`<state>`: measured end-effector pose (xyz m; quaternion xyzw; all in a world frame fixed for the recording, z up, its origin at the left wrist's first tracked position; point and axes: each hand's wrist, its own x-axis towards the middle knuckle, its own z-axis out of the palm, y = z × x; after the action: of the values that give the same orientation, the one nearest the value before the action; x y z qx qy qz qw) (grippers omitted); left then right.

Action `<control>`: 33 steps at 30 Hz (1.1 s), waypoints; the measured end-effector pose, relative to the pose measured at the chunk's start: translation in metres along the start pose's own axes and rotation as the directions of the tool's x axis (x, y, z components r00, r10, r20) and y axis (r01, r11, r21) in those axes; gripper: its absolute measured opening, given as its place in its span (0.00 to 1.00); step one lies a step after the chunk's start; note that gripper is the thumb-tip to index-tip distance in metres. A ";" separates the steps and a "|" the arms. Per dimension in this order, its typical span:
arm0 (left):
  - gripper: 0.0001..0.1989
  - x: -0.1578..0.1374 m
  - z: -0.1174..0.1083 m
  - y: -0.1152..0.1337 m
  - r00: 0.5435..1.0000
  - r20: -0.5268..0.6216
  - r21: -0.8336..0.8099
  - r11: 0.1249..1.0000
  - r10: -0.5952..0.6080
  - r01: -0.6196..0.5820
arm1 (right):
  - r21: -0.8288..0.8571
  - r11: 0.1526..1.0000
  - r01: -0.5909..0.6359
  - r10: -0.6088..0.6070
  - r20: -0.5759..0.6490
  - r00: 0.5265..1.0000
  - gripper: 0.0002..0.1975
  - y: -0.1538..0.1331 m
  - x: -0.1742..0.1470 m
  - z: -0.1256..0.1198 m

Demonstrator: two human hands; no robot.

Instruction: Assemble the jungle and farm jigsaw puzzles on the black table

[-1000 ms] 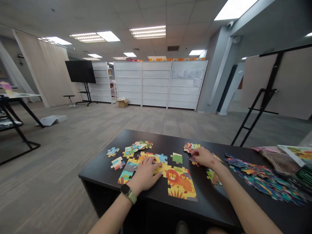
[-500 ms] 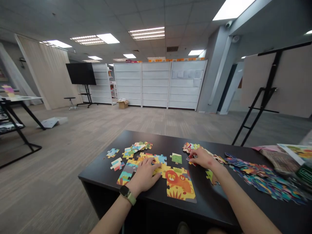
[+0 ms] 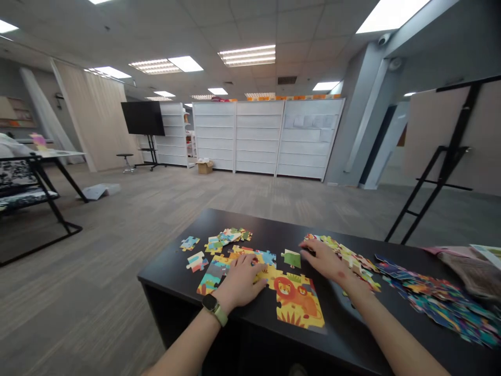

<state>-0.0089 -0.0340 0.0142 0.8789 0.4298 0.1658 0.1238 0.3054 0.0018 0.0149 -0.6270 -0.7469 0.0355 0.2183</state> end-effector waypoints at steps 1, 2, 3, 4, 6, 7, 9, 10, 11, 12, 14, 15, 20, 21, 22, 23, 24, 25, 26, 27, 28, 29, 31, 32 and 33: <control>0.21 0.003 -0.001 -0.003 1.000 -0.024 -0.002 1.000 -0.015 0.015 | 0.039 0.998 0.050 -0.051 0.008 0.999 0.14 -0.006 0.000 0.006; 0.20 0.007 -0.003 -0.009 0.997 -0.061 0.001 0.999 -0.037 0.037 | 0.076 0.992 0.097 -0.099 0.018 0.995 0.14 -0.011 0.000 0.013; 0.20 0.012 -0.005 -0.016 0.992 -0.108 0.010 0.998 -0.066 0.067 | 0.104 0.986 0.133 -0.136 0.030 0.990 0.14 -0.013 0.000 0.018; 0.20 0.018 -0.008 -0.024 0.982 -0.160 0.023 0.994 -0.101 0.106 | 0.120 0.981 0.151 -0.157 0.039 0.987 0.14 -0.015 0.000 0.023; 0.21 0.033 -0.016 -0.044 0.949 -0.247 0.044 0.976 -0.196 0.213 | 0.117 0.982 0.148 -0.153 0.036 0.988 0.13 -0.012 0.002 0.031; 0.23 0.040 -0.021 -0.055 0.928 -0.274 0.049 0.960 -0.251 0.274 | 0.112 0.984 0.138 -0.141 0.022 0.990 0.13 -0.009 0.004 0.033; 0.27 0.052 -0.027 -0.076 0.897 -0.292 0.047 0.932 -0.332 0.360 | 0.101 0.988 0.119 -0.118 -0.017 0.993 0.14 -0.003 0.006 0.037; 0.29 0.057 -0.028 -0.085 0.892 -0.286 0.041 0.925 -0.350 0.377 | 0.097 0.989 0.110 -0.107 -0.033 0.994 0.14 -0.001 0.007 0.038; 0.29 0.061 -0.028 -0.093 0.892 -0.273 0.033 0.924 -0.360 0.382 | 0.095 0.990 0.103 -0.099 -0.042 0.994 0.15 0.001 0.008 0.039; 0.27 0.064 -0.027 -0.099 0.896 -0.257 0.022 0.924 -0.363 0.381 | 0.096 0.991 0.098 -0.094 -0.050 0.994 0.16 0.001 0.008 0.040; 0.24 0.066 -0.023 -0.108 0.900 -0.230 0.001 0.924 -0.371 0.382 | 0.098 0.991 0.089 -0.082 -0.071 0.994 0.19 0.000 0.009 0.041; 0.24 0.066 -0.022 -0.111 0.899 -0.224 -0.008 0.924 -0.375 0.383 | 0.100 0.991 0.086 -0.078 -0.086 0.993 0.21 -0.002 0.009 0.041; 0.28 0.062 -0.018 -0.111 0.907 -0.269 -0.048 0.945 -0.324 0.323 | 0.175 0.983 0.044 -0.019 -0.144 0.989 0.24 -0.007 0.013 0.038; 0.28 0.061 -0.017 -0.109 0.913 -0.293 -0.065 0.959 -0.283 0.277 | 0.206 0.978 0.035 -0.004 -0.147 0.989 0.24 -0.007 0.013 0.038; 0.28 0.059 -0.017 -0.107 0.917 -0.320 -0.086 0.971 -0.237 0.221 | 0.237 0.971 0.027 0.009 -0.148 0.989 0.23 -0.006 0.014 0.038; 0.27 0.057 -0.016 -0.105 0.918 -0.346 -0.108 0.981 -0.192 0.164 | 0.267 0.964 0.018 0.022 -0.150 0.989 0.22 -0.004 0.014 0.038; 0.27 0.055 -0.014 -0.103 0.916 -0.370 -0.132 0.985 -0.154 0.112 | 0.291 0.957 0.011 0.034 -0.151 0.988 0.22 -0.003 0.014 0.038; 0.26 0.053 -0.013 -0.102 0.911 -0.393 -0.155 0.985 -0.126 0.069 | 0.307 0.952 0.004 0.045 -0.153 0.987 0.22 -0.001 0.014 0.039; 0.24 0.051 -0.011 -0.101 0.905 -0.412 -0.176 0.984 -0.107 0.036 | 0.316 0.949 -0.002 0.054 -0.155 0.986 0.23 0.000 0.014 0.039; 0.20 0.049 -0.009 -0.100 0.899 -0.427 -0.191 0.982 -0.096 0.014 | 0.321 0.947 -0.005 0.059 -0.157 0.986 0.23 0.001 0.014 0.040; 0.16 0.046 -0.008 -0.100 0.893 -0.440 -0.199 0.980 -0.093 0.004 | 0.324 0.946 -0.005 0.060 -0.158 0.986 0.23 0.002 0.014 0.040; 0.13 0.043 -0.008 -0.099 0.885 -0.455 -0.203 0.979 -0.097 0.003 | 0.327 0.945 -0.002 0.058 -0.160 0.985 0.22 0.002 0.014 0.039; 0.13 0.037 -0.010 -0.097 0.863 -0.492 -0.209 0.978 -0.115 0.011 | 0.325 0.946 0.006 0.051 -0.167 0.985 0.22 0.002 0.012 0.038; 0.16 0.034 -0.012 -0.096 0.851 -0.511 -0.216 0.976 -0.121 0.010 | 0.322 0.947 0.008 0.049 -0.169 0.984 0.22 0.001 0.011 0.036; 0.19 0.031 -0.014 -0.094 0.842 -0.525 -0.226 0.974 -0.121 0.000 | 0.318 0.948 0.010 0.047 -0.172 0.984 0.22 0.000 0.010 0.035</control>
<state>-0.0639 0.0477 -0.0008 0.7647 0.4542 0.4462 0.0993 0.2909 0.0193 -0.0134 -0.5913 -0.7031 0.1015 0.3818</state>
